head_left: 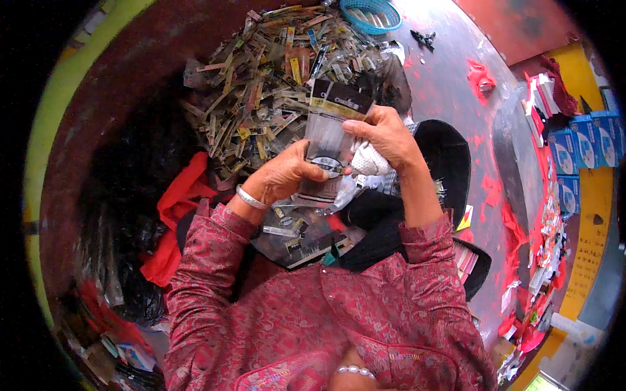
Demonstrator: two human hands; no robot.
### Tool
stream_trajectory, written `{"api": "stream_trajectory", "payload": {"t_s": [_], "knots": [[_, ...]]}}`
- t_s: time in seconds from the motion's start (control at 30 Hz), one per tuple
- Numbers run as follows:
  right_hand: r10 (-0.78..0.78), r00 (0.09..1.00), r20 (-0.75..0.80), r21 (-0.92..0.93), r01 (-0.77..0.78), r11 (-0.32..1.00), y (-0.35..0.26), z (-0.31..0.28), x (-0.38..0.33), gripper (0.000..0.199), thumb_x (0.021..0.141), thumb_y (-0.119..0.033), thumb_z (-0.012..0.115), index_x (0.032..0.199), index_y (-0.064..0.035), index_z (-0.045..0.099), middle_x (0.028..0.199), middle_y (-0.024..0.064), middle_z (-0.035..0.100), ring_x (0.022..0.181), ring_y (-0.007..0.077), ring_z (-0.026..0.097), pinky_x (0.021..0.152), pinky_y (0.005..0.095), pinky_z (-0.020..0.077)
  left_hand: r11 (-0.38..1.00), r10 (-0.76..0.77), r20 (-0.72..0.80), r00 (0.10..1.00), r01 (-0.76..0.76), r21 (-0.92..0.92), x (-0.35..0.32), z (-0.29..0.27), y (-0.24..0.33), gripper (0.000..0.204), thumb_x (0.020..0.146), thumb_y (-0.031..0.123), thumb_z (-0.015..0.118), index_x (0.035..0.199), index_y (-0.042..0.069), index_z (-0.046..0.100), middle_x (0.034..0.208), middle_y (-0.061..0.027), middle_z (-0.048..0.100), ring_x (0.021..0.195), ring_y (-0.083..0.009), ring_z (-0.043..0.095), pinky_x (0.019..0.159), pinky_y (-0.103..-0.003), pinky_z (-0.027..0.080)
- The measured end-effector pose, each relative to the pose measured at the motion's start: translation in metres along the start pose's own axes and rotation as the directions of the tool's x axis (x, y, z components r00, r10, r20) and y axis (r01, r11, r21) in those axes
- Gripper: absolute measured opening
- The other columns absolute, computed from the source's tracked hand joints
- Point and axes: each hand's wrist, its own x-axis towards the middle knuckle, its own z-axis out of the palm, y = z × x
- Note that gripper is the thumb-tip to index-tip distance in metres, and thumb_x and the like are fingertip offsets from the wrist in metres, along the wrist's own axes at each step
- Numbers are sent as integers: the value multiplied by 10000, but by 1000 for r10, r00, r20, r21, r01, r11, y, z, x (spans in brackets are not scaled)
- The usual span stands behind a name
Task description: The person sits on the floor and wipes small packaged items with a white cloth. They pick up each package, wipe it, and place it into a black container. The person repeats this process for multiple items.
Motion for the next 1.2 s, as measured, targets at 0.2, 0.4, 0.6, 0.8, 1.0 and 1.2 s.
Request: {"api": "stream_trajectory", "payload": {"t_s": [0.2,0.4,0.6,0.8,1.0,1.2], "knots": [[-65,989,-133,-219,35,975,7,-8,4,293,720,-224,674,758,62,620,631,72,601,569,97,534,505,278,426,981,-47,13,999,49,-186,2,3,1,477,751,120,634,1168,-10,442,1036,-126,596,924,-207,593,820,-353,477],[-208,785,-583,-49,222,974,-1,-40,6,171,840,-166,558,883,-5,596,699,47,593,619,129,574,573,250,460,991,-8,-111,994,-7,-133,11,-3,-6,472,762,11,575,1204,0,409,1067,-134,573,944,-224,592,815,-358,495],[-868,492,-68,-637,648,418,-12,23,0,186,752,-179,641,881,-50,604,877,90,593,848,227,567,782,330,439,992,17,-105,994,-30,-124,14,1,-8,553,721,-39,570,1236,23,378,1078,-74,553,954,-172,571,822,-309,476],[-798,603,21,-611,639,467,11,22,3,119,716,-124,659,788,-40,617,864,102,560,817,251,559,728,328,451,990,6,-156,988,15,137,3,4,-8,567,735,-26,587,1256,22,368,1136,-55,503,1046,-152,485,896,-285,388],[-849,509,-144,-894,301,332,17,-21,21,119,782,-179,553,726,-77,578,797,86,547,731,257,573,576,348,481,993,4,-85,996,6,116,-4,13,-6,636,726,-29,580,1303,3,315,1235,-78,452,1126,-167,438,954,-286,334],[-718,378,-585,-776,-2,631,18,-87,24,186,790,-202,589,779,-19,620,699,151,587,642,268,584,597,334,457,999,32,-139,990,-29,23,-5,5,-2,610,767,-26,557,1313,33,293,1128,-115,532,951,-240,588,804,-351,490]]}}
